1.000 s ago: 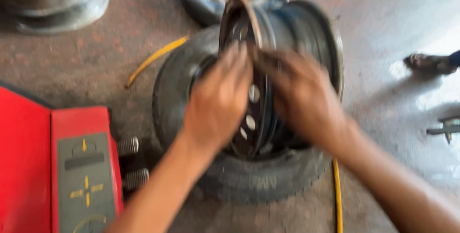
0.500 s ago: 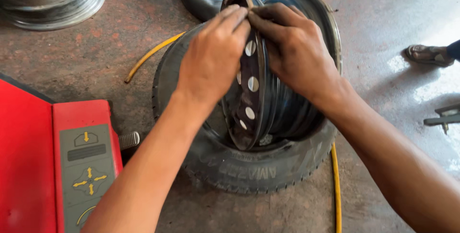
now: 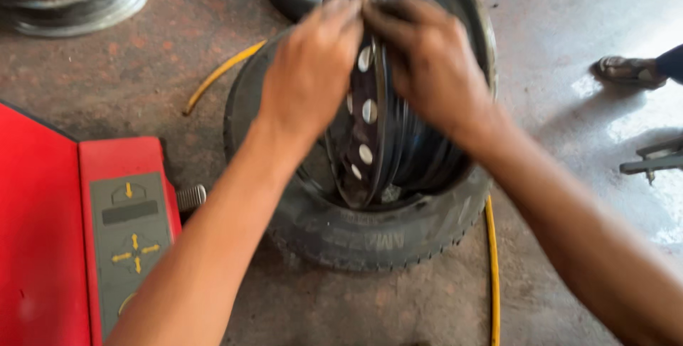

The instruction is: The person scrubs the inner rim of a metal wheel with a small abrasive pad. They rotate the wheel by hand to access different sections of the rim, continuing the scrubbing motion throughout the clip.

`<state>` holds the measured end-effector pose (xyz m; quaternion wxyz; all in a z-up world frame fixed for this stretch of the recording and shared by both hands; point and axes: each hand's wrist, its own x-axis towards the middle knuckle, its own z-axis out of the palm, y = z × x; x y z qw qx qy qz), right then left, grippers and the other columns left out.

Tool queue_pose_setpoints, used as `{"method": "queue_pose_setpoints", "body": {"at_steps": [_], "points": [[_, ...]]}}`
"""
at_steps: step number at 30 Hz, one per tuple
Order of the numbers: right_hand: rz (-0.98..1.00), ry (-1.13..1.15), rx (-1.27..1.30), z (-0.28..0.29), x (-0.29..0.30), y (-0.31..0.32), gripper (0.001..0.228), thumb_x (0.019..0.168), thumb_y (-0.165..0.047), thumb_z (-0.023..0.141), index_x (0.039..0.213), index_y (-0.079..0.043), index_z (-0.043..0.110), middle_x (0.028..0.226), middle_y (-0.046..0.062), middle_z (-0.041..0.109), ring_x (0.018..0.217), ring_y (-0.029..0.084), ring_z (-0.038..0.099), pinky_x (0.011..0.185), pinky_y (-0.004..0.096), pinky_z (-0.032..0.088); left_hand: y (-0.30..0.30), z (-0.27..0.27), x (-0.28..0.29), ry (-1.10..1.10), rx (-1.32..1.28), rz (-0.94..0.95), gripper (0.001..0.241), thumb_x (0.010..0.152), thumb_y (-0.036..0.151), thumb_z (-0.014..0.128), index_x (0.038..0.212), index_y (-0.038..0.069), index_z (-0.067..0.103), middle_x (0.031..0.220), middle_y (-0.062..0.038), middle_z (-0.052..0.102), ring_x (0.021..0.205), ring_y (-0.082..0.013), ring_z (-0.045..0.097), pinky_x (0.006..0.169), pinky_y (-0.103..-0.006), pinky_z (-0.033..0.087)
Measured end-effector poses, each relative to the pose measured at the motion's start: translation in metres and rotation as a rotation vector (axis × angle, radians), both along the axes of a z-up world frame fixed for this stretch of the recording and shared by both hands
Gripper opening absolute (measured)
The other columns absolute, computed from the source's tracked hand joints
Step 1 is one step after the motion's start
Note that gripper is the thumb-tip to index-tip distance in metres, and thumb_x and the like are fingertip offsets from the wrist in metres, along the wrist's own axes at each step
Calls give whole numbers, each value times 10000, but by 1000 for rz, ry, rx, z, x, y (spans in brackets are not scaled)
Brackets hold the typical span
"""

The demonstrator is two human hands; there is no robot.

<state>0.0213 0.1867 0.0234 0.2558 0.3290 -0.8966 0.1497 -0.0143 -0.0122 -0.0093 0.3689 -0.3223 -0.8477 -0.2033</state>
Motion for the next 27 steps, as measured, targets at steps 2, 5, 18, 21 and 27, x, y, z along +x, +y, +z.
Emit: {"method": "queue_pose_setpoints", "body": {"at_steps": [2,5,18,21,27], "points": [[-34,91,89,-7,26,-7,538,831,75,655,1363,-5,648,1382,212,626,1272,372,605,1099,534,504,-1,-9,43,20,-108,69,411,941,-16,555,1315,-135,676,1313,-261,676,1221,-333,638,1033,-373,526],[-32,163,201,-20,42,-7,519,813,67,645,1328,5,645,1374,195,656,1289,333,618,1081,533,508,0,-20,85,17,-12,-52,250,988,14,565,1201,-52,677,1308,-199,691,1309,-306,632,1134,-370,514],[46,52,-58,-12,40,-5,558,803,98,598,1353,11,647,1358,196,656,1231,369,647,1061,480,558,-6,3,43,-25,33,-155,296,922,-23,546,1189,-62,666,1275,-217,682,1257,-343,640,1068,-413,532],[30,35,-62,-11,-16,4,543,814,100,603,1349,36,665,1296,230,671,1131,421,642,978,492,540,-7,-1,-7,-42,3,-115,322,906,-80,522,1185,-51,680,1247,-232,678,1199,-370,644,1036,-428,545],[125,-55,-55,16,-143,-4,324,875,36,632,1167,-14,763,1065,236,746,964,372,735,918,448,571,1,24,-81,-315,111,88,440,860,-84,581,1276,40,655,1305,-197,670,1206,-402,617,1001,-477,526]]}}
